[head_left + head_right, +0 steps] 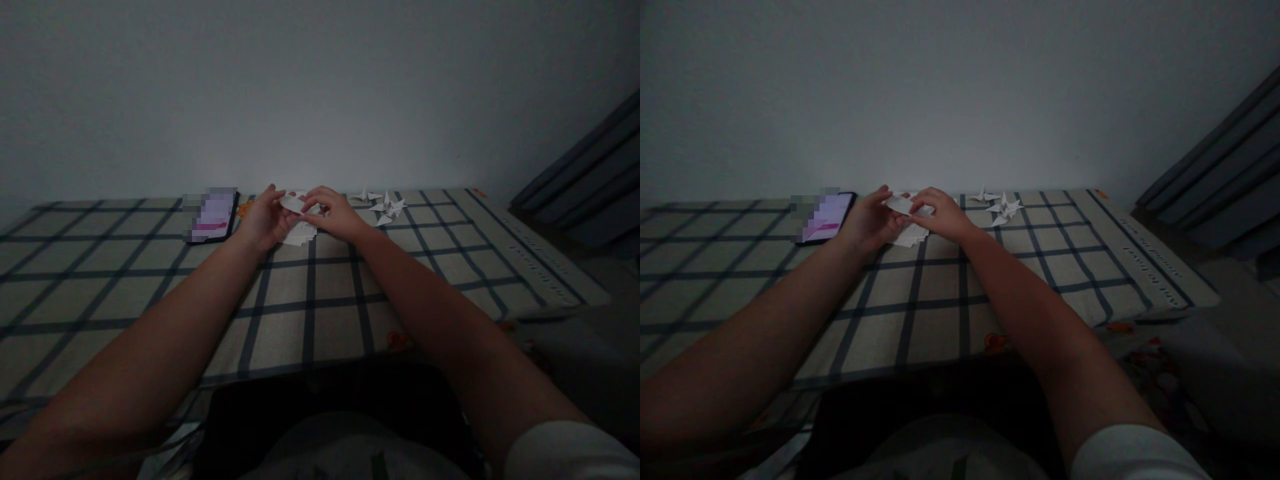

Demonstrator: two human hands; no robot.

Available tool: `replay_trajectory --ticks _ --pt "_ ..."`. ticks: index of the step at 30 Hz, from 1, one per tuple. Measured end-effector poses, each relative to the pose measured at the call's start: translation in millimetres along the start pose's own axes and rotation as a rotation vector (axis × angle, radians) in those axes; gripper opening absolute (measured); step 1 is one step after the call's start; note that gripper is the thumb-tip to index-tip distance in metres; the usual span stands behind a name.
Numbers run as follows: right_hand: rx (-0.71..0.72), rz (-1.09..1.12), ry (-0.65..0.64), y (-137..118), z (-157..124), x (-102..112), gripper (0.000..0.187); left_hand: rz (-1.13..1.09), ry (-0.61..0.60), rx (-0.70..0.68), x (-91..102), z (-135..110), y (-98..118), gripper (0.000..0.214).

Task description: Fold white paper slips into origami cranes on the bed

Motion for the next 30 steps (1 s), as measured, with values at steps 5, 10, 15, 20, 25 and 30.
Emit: replay_trajectory --ticks 5,10,15,20,25,30 --pt "-0.028 -0.013 -0.018 2.2 -0.1 -0.5 0.021 -0.069 -0.044 -0.001 -0.8 -2.1 0.6 0.03" --pt "0.014 -0.015 -0.057 9.0 1.5 -1.8 0.037 -0.079 -0.034 0.019 0.5 0.9 -2.2 0.065" --pt "0.007 -0.078 -0.057 16.6 2.1 -1.0 0.06 -0.076 0.049 0.069 2.5 -1.0 -2.5 0.076" --pt "0.01 -0.091 -0.069 12.2 -0.1 -1.0 0.05 -0.032 0.093 0.064 4.0 -1.4 -2.5 0.071" --pt "0.026 -0.089 -0.049 9.6 0.1 1.6 0.035 -0.051 0.104 0.046 5.1 0.8 -4.6 0.068" --pt "0.008 -0.1 -0.078 16.9 1.0 0.9 0.037 -0.053 0.08 0.038 6.5 4.7 -6.6 0.065"
Point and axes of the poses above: each hand's wrist, its own z-axis towards the middle knuckle, its own x-axis out of the back of the hand, y = z × x, the point moved 4 cm from there along z, towards the middle knuckle, and after that the axes turned 14 degrees about z, right-handed, at the moved point
